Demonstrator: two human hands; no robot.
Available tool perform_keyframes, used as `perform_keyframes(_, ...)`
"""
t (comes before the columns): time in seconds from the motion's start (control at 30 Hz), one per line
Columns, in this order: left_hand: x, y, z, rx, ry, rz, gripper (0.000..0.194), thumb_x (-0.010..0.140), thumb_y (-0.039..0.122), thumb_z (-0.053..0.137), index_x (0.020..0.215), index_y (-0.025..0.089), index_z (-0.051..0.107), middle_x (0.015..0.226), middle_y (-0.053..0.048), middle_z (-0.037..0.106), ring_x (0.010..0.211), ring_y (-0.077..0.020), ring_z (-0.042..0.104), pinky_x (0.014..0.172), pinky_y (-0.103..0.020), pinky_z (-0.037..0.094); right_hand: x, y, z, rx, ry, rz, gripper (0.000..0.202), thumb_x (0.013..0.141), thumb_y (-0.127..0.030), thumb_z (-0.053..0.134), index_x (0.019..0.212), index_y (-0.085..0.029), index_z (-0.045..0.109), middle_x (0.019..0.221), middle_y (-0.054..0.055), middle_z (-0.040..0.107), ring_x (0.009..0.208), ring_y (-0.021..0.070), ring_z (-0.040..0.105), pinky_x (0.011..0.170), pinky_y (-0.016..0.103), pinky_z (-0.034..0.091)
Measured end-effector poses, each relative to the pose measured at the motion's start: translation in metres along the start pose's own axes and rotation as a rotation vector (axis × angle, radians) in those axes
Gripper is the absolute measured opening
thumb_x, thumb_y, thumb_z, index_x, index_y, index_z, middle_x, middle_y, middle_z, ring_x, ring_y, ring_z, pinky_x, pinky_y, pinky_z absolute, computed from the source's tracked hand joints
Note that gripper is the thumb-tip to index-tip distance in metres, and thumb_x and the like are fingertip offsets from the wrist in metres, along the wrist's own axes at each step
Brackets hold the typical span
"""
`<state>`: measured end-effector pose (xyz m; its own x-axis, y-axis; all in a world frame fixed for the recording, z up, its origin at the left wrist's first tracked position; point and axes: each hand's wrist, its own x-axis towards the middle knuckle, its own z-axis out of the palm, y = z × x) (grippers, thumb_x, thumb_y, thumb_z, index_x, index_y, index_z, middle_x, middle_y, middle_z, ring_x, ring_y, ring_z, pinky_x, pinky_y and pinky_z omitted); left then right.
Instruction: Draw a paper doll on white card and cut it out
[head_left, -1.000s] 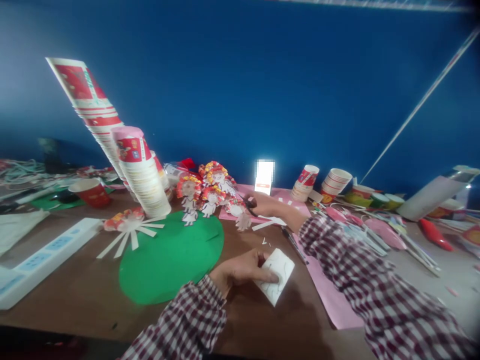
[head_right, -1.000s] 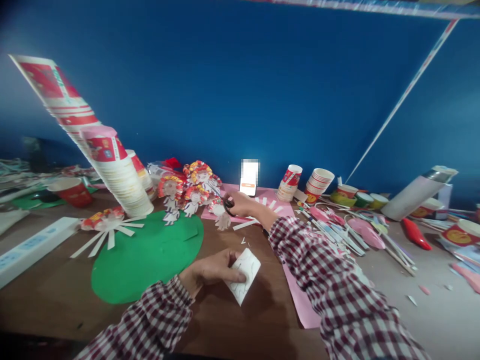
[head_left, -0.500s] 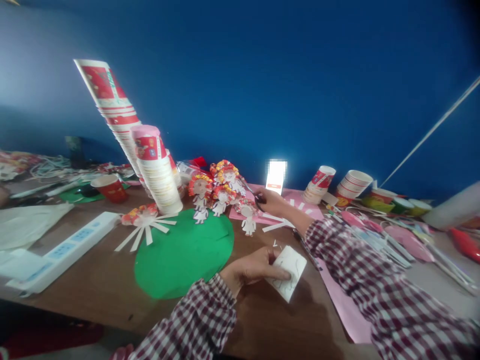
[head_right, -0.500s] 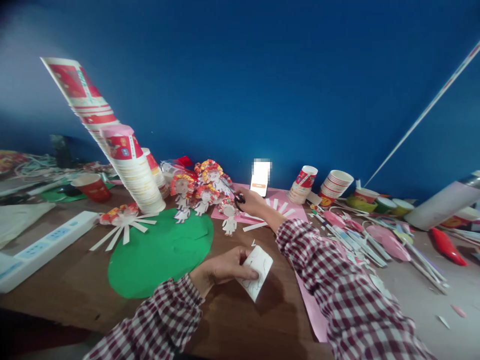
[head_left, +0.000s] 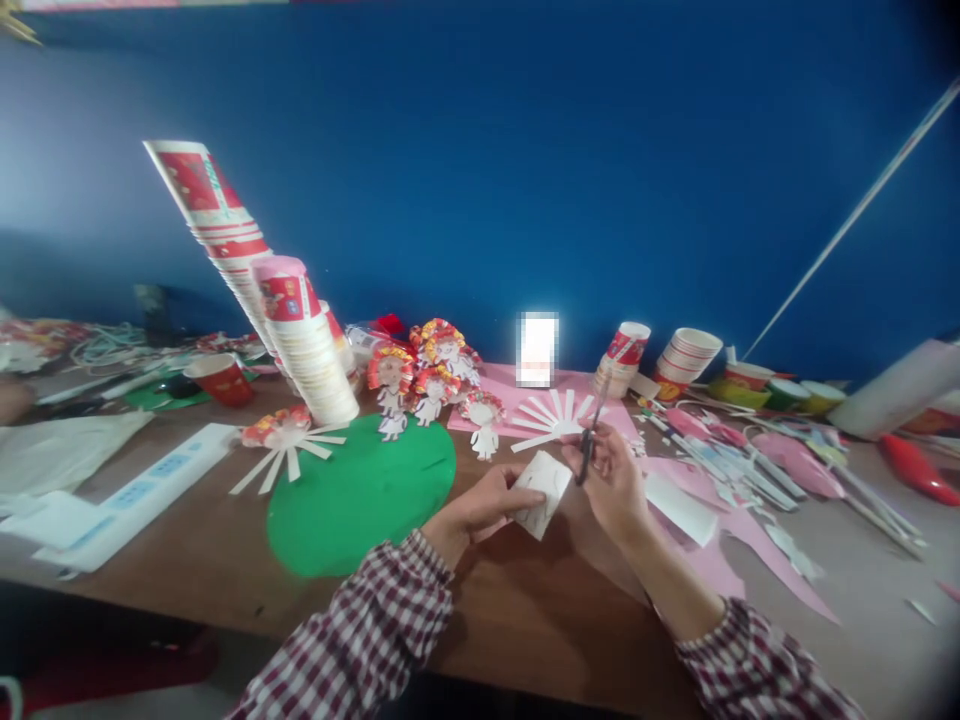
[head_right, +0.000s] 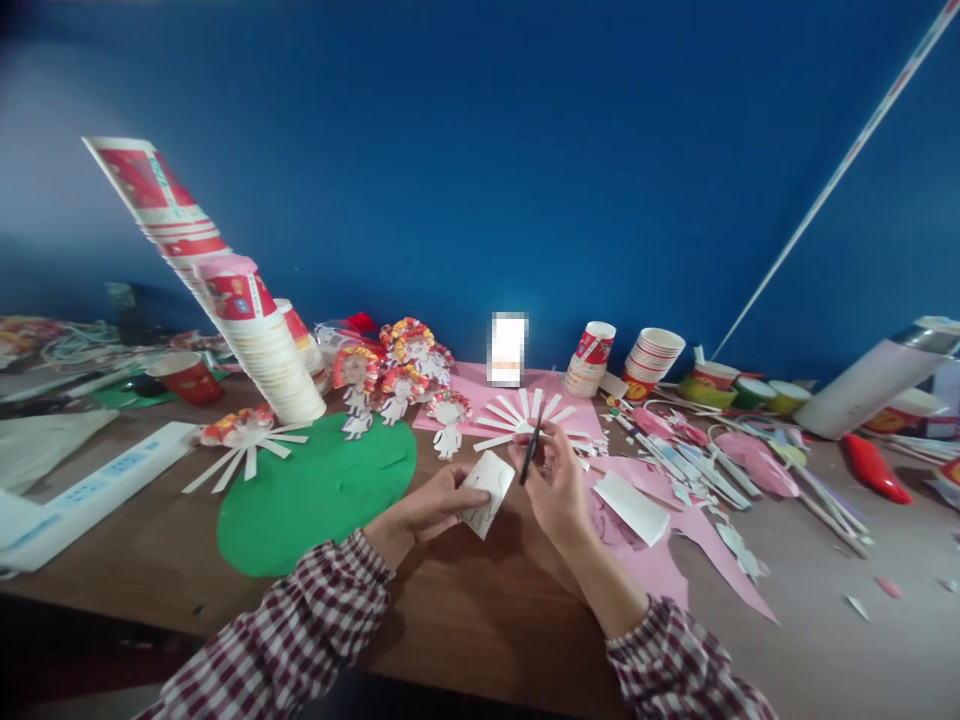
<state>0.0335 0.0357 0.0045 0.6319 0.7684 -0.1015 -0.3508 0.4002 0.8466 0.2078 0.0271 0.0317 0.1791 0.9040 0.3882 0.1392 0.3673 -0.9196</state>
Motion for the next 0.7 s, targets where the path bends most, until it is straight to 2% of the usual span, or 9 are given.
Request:
perform_keyframes(0.13,0.000,-0.001,0.000,-0.030,0.130,0.010,0.039,0.058,0.023,0.083,0.092,0.012,0.070,0.078,-0.006,0.070,0.065,-0.0129,0.063,0.061,-0.022,0.048,-0.002,0.010,-0.001,0.040,0.073,0.015,0.039,0.074,-0.037,0.071,0.105,-0.023,0.053,0.084,0.002,0.066,0.080,0.0179,0.064,0.071,0.030,0.051)
perform_keyframes(0.23,0.008,0.002,0.003,-0.058,0.303,0.066,0.041,0.054,0.023,0.084,0.090,0.011,0.068,0.074,-0.006,0.070,0.060,-0.0141,0.064,0.056,-0.023,0.049,-0.006,0.010,0.001,0.040,0.025,0.027,0.039,0.073,-0.036,0.072,0.103,-0.022,0.053,0.081,0.002,0.065,0.074,0.0171,0.063,0.067,0.030,0.051)
perform_keyframes(0.3,0.018,0.005,0.008,-0.061,0.366,0.119,0.041,0.054,0.024,0.084,0.090,0.011,0.068,0.073,-0.006,0.070,0.059,-0.0145,0.064,0.056,-0.024,0.049,-0.010,0.009,0.003,0.034,-0.024,0.066,0.035,0.074,-0.037,0.071,0.099,-0.021,0.053,0.079,0.003,0.065,0.069,0.0170,0.062,0.064,0.029,0.051)
perform_keyframes(0.5,0.046,0.013,0.017,-0.091,0.455,0.250,0.033,0.057,0.021,0.079,0.087,0.013,0.067,0.074,-0.003,0.070,0.058,-0.0110,0.063,0.054,-0.020,0.047,-0.015,0.014,0.005,0.020,-0.034,0.061,0.030,0.078,-0.033,0.065,0.101,-0.021,0.051,0.088,0.005,0.066,0.076,0.0187,0.063,0.067,0.029,0.051)
perform_keyframes(0.7,0.041,0.008,0.009,-0.142,0.463,0.272,0.034,0.058,0.022,0.078,0.087,0.014,0.064,0.076,-0.003,0.070,0.064,-0.0129,0.065,0.062,-0.023,0.051,-0.017,0.018,0.005,-0.011,-0.063,0.096,0.032,0.077,-0.034,0.067,0.101,-0.020,0.051,0.084,0.005,0.064,0.074,0.0187,0.061,0.066,0.030,0.050)
